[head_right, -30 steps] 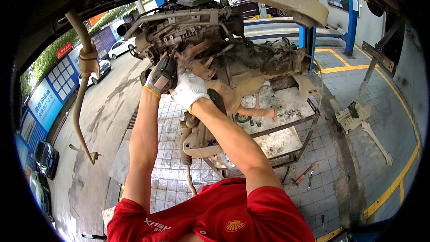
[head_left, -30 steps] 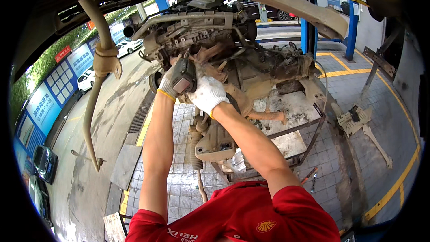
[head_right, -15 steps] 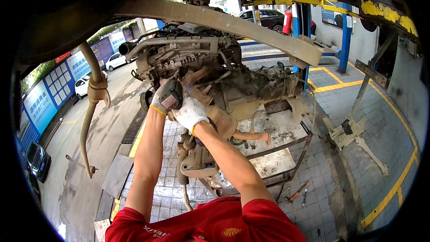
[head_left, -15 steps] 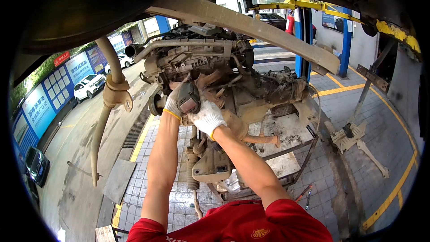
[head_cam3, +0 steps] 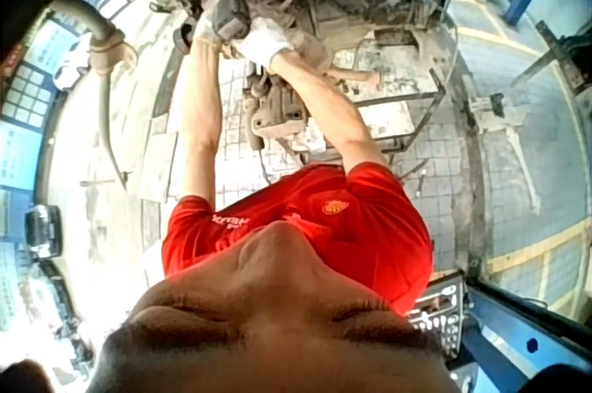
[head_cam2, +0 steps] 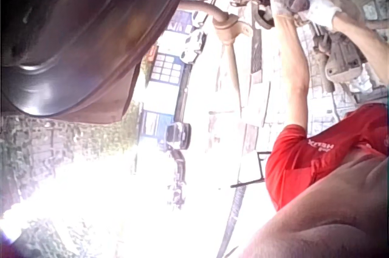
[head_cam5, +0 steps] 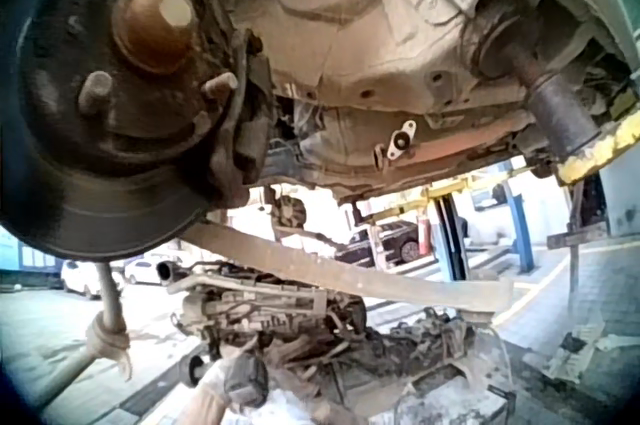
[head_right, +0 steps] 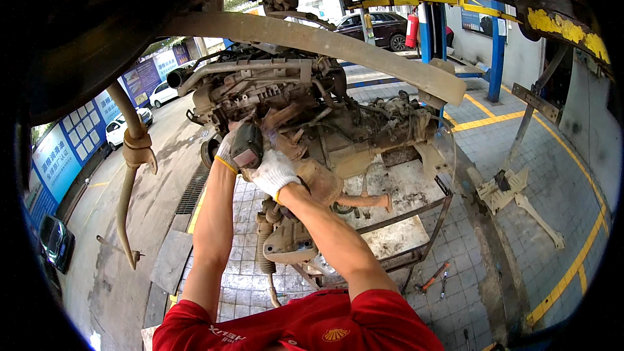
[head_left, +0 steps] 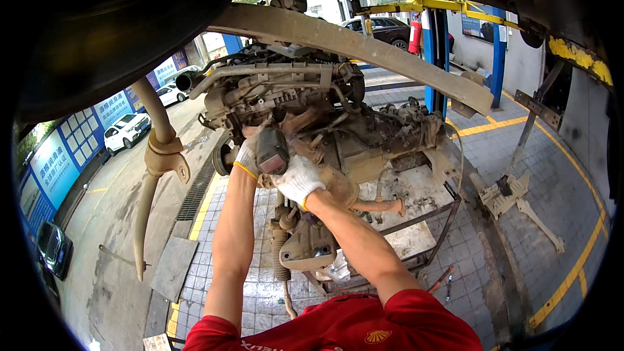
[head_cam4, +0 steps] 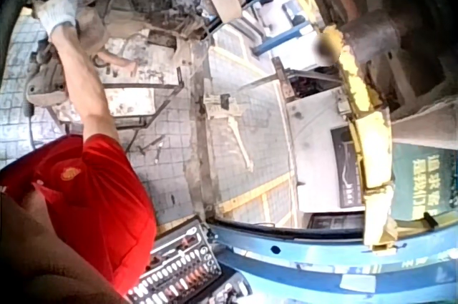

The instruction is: The person uses a pneumatic impact wrench to remove bolts from a vehicle engine suspended on a lift. They work on various sections of the engine block, removing fasteners and occasionally detaching components. The person also briefly moves a tool cart to access different tools.

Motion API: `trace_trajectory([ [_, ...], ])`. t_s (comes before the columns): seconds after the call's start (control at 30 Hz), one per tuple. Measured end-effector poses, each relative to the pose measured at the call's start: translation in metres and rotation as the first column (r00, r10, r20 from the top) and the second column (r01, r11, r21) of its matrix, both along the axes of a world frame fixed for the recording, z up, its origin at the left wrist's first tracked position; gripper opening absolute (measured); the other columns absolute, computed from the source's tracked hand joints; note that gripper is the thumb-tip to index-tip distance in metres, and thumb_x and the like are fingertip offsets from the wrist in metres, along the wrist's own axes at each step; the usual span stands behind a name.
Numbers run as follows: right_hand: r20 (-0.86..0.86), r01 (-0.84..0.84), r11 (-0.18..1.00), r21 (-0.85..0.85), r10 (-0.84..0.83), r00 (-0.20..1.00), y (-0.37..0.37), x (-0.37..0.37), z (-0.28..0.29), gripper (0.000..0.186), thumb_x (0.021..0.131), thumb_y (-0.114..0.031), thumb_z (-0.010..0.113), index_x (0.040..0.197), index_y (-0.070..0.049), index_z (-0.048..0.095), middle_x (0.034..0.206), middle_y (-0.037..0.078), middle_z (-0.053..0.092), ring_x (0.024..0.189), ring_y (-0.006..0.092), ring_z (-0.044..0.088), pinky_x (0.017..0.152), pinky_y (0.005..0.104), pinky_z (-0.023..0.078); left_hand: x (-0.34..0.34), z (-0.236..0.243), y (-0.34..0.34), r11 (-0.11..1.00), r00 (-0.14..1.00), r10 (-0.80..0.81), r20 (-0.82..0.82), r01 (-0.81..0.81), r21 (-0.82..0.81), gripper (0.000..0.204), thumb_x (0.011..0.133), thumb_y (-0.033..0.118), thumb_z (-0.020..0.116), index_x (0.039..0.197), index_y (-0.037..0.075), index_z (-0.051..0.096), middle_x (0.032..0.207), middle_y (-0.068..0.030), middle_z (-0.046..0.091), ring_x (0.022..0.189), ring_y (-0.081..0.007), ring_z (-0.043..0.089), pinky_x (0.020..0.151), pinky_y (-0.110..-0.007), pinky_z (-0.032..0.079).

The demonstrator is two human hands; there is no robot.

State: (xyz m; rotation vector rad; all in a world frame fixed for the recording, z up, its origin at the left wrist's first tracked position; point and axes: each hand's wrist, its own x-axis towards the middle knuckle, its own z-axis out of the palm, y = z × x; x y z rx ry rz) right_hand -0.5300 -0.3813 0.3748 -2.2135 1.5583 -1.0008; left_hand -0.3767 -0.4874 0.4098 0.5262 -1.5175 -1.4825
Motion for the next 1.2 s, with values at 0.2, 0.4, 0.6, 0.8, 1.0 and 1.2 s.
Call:
trace_trajectory([
  [0.2,0.101,0.007,1.0,-0.019,-0.005,0.995,0.036,0.0,0.022,0.052,0.084,-0.045,0.072,0.114,-0.002,0.07,0.114,0.025,0.07,0.113,0.0383,0.065,0.099,0.0435,0.053,0.014,-0.005,-0.017,0.967,0.99,0.108,0.094,-0.126,0.223,0.038,0.107,0.046,0.048,0.101,0.012,0.063,0.068,-0.0002,0.062,0.056,-0.0161,0.055,0.051,-0.032,0.046],
  [0.4,0.197,-0.031,1.0,0.001,0.03,0.98,0.024,0.005,0.013,0.052,0.084,-0.043,0.073,0.118,-0.003,0.069,0.114,0.025,0.07,0.113,0.0379,0.066,0.099,0.0434,0.054,0.005,0.019,0.032,0.935,0.98,-0.039,-0.195,0.104,0.339,0.03,0.105,0.027,0.044,0.09,0.012,0.065,0.077,-0.0034,0.068,0.065,-0.0189,0.062,0.06,-0.036,0.054],
  [0.6,0.236,0.071,0.96,-0.272,-0.005,0.972,0.011,0.013,-0.007,0.048,0.08,-0.044,0.077,0.1,0.0,0.073,0.095,0.024,0.074,0.098,0.0387,0.07,0.089,0.0436,0.057,0.001,0.013,0.021,0.932,0.99,0.064,-0.127,-0.013,0.362,0.037,0.106,0.031,0.039,0.089,0.01,0.065,0.077,-0.0046,0.067,0.064,-0.0205,0.062,0.06,-0.037,0.054],
  [0.8,0.188,-0.111,0.981,0.16,0.08,0.979,0.053,-0.008,0.043,0.047,0.087,-0.038,0.07,0.119,-0.004,0.07,0.127,0.024,0.066,0.122,0.0361,0.061,0.114,0.0386,0.041,0.009,0.005,-0.002,0.921,0.986,0.161,0.031,-0.162,0.355,0.043,0.104,0.037,0.035,0.088,0.012,0.066,0.076,-0.0045,0.066,0.064,-0.0207,0.06,0.061,-0.038,0.053],
  [1.0,0.192,0.053,0.998,0.044,-0.061,0.98,0.027,0.015,0.01,0.051,0.087,-0.038,0.072,0.12,0.0,0.068,0.127,0.025,0.066,0.122,0.0348,0.061,0.111,0.0388,0.044,0.021,-0.004,-0.006,0.955,0.996,0.067,-0.06,-0.047,0.292,0.036,0.103,0.031,0.04,0.087,0.012,0.066,0.077,-0.0038,0.065,0.069,-0.0214,0.061,0.062,-0.036,0.051],
  [1.2,0.114,-0.038,0.997,0.062,0.03,0.993,0.042,-0.002,0.03,0.048,0.085,-0.038,0.073,0.114,0.0,0.069,0.119,0.026,0.069,0.117,0.0352,0.064,0.101,0.0421,0.052,-0.002,0.011,0.031,0.948,0.938,0.317,0.139,-0.31,-0.073,0.015,0.094,0.018,0.057,0.096,0.008,0.069,0.085,-0.0092,0.069,0.079,-0.0259,0.065,0.07,-0.034,0.053],
])
